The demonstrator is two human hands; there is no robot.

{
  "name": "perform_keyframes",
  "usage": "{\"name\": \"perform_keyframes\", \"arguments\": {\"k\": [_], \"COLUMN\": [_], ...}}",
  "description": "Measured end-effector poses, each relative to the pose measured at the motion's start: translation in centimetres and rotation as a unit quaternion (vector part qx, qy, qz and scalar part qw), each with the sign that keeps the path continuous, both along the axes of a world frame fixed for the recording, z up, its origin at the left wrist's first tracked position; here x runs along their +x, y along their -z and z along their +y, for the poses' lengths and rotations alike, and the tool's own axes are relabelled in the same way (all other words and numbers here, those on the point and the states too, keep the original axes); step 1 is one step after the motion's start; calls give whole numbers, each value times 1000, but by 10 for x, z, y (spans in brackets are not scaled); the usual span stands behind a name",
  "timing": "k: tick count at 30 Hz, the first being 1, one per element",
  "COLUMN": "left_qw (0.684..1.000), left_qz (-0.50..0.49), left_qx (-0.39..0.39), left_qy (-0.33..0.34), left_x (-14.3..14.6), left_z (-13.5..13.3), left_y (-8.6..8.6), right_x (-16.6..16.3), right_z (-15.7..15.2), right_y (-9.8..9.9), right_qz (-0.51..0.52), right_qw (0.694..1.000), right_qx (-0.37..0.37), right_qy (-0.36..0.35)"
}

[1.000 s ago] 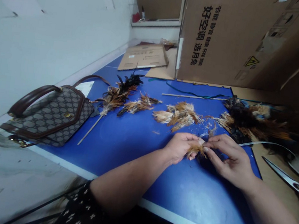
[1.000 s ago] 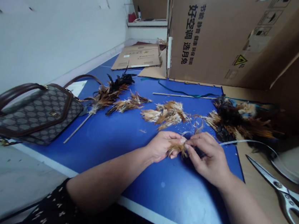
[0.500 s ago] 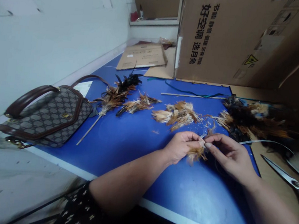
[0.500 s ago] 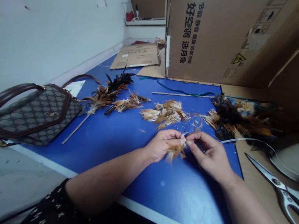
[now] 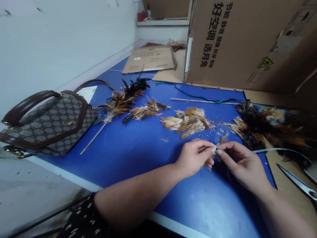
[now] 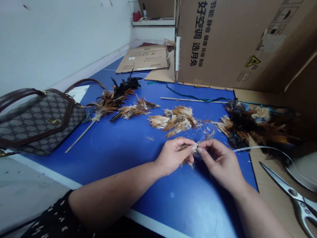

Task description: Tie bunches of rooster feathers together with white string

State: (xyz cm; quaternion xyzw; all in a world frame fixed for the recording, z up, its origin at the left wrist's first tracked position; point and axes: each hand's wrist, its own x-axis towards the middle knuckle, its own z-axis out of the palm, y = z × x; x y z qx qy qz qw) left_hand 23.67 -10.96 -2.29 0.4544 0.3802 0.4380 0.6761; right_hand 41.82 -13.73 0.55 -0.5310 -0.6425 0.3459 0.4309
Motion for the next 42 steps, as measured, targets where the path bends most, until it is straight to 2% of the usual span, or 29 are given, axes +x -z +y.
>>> {"name": "perform_keyframes", "arguments": {"k": [5,9,18,23,29,36,42], "left_qw": [1000,1000,999,999,1000,999,998], "left_qz": [-16,-21,-14,-20,-20,-36,-48], "left_qx": [6,-4,-19,-16,-11,14,15], "left_qy": [-2,9,35,40,17,10,34], "left_x": [-1,-2,-3,-2,-1,-1,-1], "left_z": [0,0,0,-1,-1,1,4], "left_y": [0,-3,-4,-2,0,2,8], "right_x": [3,6,6,7,11,13,11], "right_z": [4,4,4,4,5,5,3], "right_y": [3,3,-9,-9,-3,-10,-7], "right_qz": [61,67,22,41,13,4,40], "right_qw": [996,993,990,992,993,992,988], "right_qx": [-57,-89,-96,-82,-88,-91,-112], "right_qy": [-19,-42,-97,-83,-82,-86,-95]}}
